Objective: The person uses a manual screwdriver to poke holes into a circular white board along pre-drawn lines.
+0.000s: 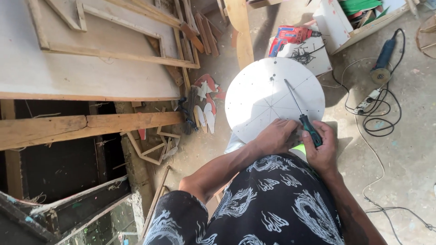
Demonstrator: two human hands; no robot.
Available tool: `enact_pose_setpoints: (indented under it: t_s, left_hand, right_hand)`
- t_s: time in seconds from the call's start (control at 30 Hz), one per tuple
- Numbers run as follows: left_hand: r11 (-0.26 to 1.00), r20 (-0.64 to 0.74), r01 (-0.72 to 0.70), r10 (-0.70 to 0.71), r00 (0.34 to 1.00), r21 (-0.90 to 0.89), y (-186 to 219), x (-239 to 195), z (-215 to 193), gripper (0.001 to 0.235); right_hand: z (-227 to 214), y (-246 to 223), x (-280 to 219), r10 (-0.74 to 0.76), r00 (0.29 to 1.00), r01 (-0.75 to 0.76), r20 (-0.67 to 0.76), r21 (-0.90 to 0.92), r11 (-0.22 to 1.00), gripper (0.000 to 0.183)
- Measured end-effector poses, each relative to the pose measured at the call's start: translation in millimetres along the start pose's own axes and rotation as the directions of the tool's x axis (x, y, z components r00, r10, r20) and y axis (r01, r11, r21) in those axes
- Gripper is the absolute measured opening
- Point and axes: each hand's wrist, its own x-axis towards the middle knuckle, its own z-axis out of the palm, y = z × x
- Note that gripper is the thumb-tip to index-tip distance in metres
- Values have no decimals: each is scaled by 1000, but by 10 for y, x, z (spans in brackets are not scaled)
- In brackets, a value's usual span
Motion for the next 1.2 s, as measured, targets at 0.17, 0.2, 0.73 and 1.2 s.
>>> enact_pose_setpoints:
  t_s: [0.17, 0.2, 0.73, 1.2]
  left_hand:
    - [1000, -78, -11, 10, 997, -9, -48, -48, 130, 47]
    - [1000, -80, -15, 14, 997, -12, 18, -39, 68, 63]
    - [991, -84, -98, 106, 991, 95, -312, -86, 286, 64]
    - [993, -72, -118, 117, 991, -17, -186, -107, 75, 57]
  right_hand:
    - [-18, -256, -15, 122, 991, -107, 53, -220, 970, 57]
    - [-24, -339, -13, 172, 983, -143, 67, -313, 939, 67]
    - [-185, 306, -115, 132, 986, -123, 101, -84, 989, 62]
    - [132, 694, -184, -139, 989, 149, 52, -398, 905, 35]
